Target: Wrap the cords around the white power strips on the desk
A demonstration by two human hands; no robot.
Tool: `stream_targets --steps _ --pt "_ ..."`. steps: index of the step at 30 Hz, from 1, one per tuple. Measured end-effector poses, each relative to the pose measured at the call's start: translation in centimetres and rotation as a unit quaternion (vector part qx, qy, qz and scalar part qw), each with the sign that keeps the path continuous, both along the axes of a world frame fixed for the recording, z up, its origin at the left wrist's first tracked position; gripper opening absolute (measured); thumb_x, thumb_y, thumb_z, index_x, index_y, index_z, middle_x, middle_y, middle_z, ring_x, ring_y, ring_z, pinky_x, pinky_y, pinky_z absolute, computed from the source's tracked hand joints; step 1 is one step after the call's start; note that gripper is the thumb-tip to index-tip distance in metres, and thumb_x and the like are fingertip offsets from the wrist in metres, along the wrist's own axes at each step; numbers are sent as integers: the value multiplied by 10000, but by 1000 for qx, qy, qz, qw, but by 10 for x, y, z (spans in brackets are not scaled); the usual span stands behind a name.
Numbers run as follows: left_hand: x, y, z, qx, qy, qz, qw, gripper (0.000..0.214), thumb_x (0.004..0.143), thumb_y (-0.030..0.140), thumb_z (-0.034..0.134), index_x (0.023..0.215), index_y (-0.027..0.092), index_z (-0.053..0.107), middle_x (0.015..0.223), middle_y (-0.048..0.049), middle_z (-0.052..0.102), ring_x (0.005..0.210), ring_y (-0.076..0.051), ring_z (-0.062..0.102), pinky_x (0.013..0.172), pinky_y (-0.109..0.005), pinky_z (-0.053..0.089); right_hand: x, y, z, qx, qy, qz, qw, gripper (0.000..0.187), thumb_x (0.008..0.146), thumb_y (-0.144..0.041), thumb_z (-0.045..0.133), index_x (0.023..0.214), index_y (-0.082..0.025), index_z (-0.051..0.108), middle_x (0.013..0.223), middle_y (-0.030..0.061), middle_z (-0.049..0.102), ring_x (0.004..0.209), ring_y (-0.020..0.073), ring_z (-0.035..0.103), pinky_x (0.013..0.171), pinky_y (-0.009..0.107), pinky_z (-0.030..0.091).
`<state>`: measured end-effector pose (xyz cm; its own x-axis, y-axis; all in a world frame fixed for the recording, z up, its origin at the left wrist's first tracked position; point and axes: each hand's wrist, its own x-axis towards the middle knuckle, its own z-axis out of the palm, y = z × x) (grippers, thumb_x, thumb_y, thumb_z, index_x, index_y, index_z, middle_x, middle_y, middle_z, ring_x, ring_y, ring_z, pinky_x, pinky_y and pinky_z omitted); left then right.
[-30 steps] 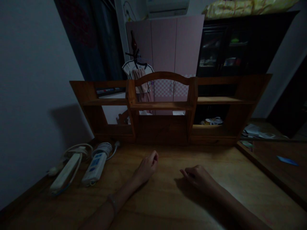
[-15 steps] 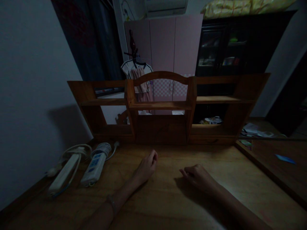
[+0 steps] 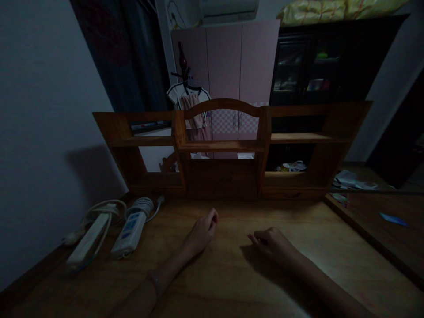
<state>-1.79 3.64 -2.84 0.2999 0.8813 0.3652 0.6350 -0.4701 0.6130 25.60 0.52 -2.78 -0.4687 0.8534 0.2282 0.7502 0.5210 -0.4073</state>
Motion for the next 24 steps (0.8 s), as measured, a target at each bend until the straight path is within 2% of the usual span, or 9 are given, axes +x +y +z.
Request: stream_targets --steps 24 --pt "0 1 0 0 0 -7 1000 136 820 108 380 845 211 466 782 15 540 693 -124 494 648 -236 335 1 0 0 3 0 6 1000 481 965 -420 356 662 -162 626 532 35 572 448 94 464 507 254 257"
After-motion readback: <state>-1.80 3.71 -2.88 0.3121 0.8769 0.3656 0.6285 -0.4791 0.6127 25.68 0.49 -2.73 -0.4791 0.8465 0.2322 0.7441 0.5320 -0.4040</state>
